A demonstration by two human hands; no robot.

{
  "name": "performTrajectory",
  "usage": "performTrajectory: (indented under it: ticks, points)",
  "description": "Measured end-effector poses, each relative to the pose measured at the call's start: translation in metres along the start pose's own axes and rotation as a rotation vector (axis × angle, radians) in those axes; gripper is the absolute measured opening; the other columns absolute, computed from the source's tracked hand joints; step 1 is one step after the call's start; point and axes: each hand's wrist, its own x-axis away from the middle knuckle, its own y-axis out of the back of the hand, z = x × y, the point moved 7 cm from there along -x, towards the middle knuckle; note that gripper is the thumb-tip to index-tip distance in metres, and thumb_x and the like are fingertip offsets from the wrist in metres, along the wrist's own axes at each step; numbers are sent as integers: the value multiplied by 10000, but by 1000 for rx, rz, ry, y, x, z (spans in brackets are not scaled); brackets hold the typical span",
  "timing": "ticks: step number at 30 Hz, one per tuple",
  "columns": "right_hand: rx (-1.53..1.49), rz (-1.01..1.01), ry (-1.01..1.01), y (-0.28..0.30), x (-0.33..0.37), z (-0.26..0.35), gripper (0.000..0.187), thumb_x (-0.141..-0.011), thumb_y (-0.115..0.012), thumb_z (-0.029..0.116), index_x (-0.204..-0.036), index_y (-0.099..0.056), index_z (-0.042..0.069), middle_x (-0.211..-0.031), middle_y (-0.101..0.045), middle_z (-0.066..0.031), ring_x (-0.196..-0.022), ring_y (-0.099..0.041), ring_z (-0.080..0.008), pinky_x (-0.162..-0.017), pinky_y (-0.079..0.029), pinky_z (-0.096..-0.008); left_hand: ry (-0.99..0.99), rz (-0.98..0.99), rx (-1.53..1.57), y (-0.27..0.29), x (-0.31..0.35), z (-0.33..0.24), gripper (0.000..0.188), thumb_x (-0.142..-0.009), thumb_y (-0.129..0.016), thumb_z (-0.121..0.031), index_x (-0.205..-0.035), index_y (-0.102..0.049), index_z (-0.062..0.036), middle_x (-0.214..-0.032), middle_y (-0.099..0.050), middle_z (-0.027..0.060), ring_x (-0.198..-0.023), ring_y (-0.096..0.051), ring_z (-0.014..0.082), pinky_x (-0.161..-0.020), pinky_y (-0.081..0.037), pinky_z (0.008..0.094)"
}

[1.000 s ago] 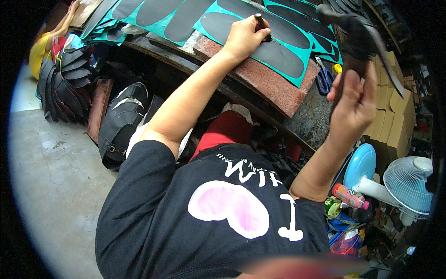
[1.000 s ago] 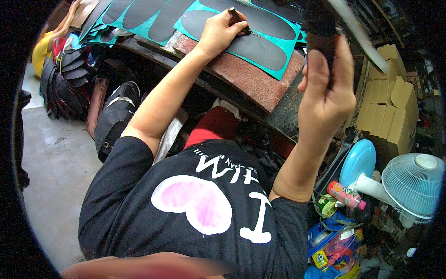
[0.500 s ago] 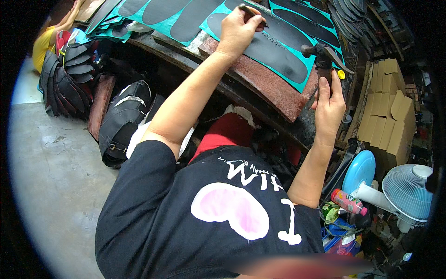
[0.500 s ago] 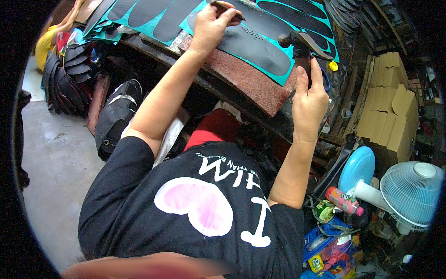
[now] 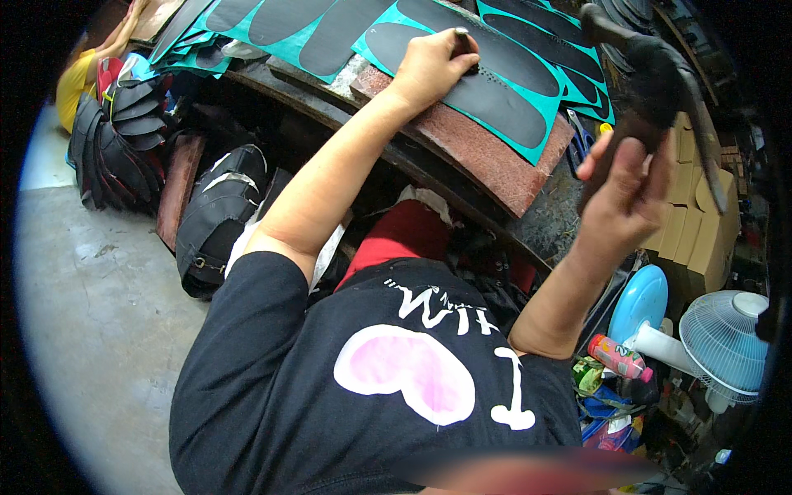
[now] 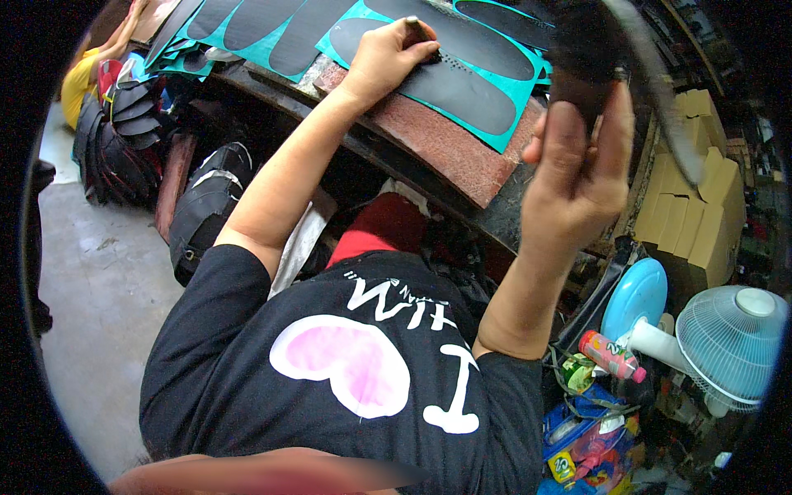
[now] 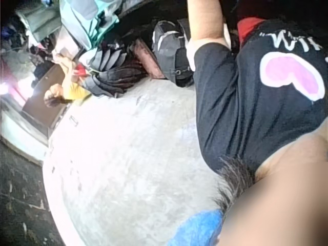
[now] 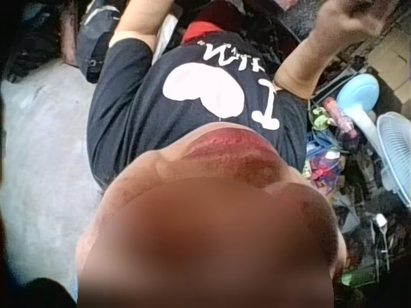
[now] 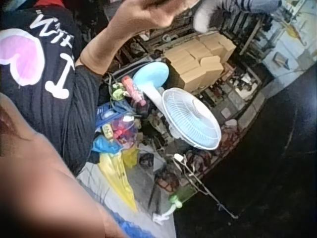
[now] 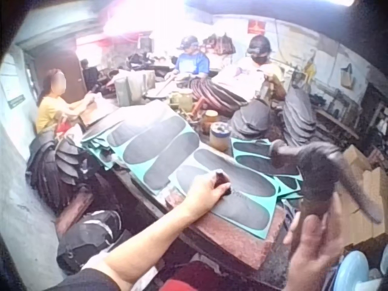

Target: The person repeatedly hammers a small metal tool along the edges of teal and black shoe insoles placed on a workbench. They handle several insoles one at a time, repositioning them as needed, and continue the hammering motion throughout the clip.

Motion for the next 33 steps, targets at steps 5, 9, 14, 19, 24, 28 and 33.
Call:
performTrajectory:
  ticks: [5, 9, 14, 19, 24, 28, 33]
  points:
    - [557, 231, -210, -26, 14, -63, 415, -958, -597, 340, -1286, -575, 86, -992, -692, -183, -853, -687, -318, -746, -525, -377, -325, 17, -393, -24, 7, -31, 147, -858, -671, -148, -953, -599, -62, -829, -662, 171, -787, -652, 377, -684, -531, 418]
    - [533, 169, -327, -2, 15, -85, 440, -959, -599, 355, -1296, -576, 73, -982, -705, -147, -828, -683, -266, -744, -515, -365, 287, -203, 401, -7, 4, 23, 94, -873, -653, -93, -929, -633, -20, -801, -697, 123, -747, -712, 191, -647, -575, 325]
    - [276, 123, -324, 4, 6, -48, 438, -983, -587, 281, -1340, -537, 32, -742, -596, -14, -569, -510, -51, -505, -417, -213, 147, 42, 83, -12, -1, 14, 170, -902, -657, -125, -1025, -635, -10, -874, -710, 78, -807, -691, 129, -705, -557, 270]
    - [29, -19, 49, 3, 3, 6, 350, -970, -602, 166, -1307, -574, 74, -736, -631, -46, -575, -521, -41, -503, -428, -194, -157, -25, -128, -13, 5, -21, 168, -872, -679, -147, -970, -617, -26, -848, -679, 165, -797, -684, 298, -708, -540, 353]
    - [600, 237, -239, -19, 22, -61, 389, -958, -597, 329, -1235, -603, 55, -1015, -690, -182, -921, -668, -377, -785, -520, -401, -165, -41, -226, -24, 8, -23, 158, -887, -653, -110, -1000, -582, -24, -806, -670, 154, -779, -688, 265, -671, -551, 340]
    - [507, 177, -451, 3, 33, -98, 423, -960, -603, 330, -1279, -589, 52, -1000, -655, -146, -875, -628, -258, -748, -484, -348, 269, -240, 532, -9, 6, 23, 104, -918, -615, -78, -971, -597, 10, -827, -683, 70, -783, -676, 119, -696, -583, 262]
    - [512, 195, -228, 3, 17, -74, 457, -979, -596, 290, -1352, -535, 34, -704, -551, 17, -531, -448, -30, -475, -376, -199, 144, -235, 122, -5, 7, 12, 95, -870, -634, -91, -889, -629, 2, -803, -690, 103, -745, -686, 186, -698, -562, 303]
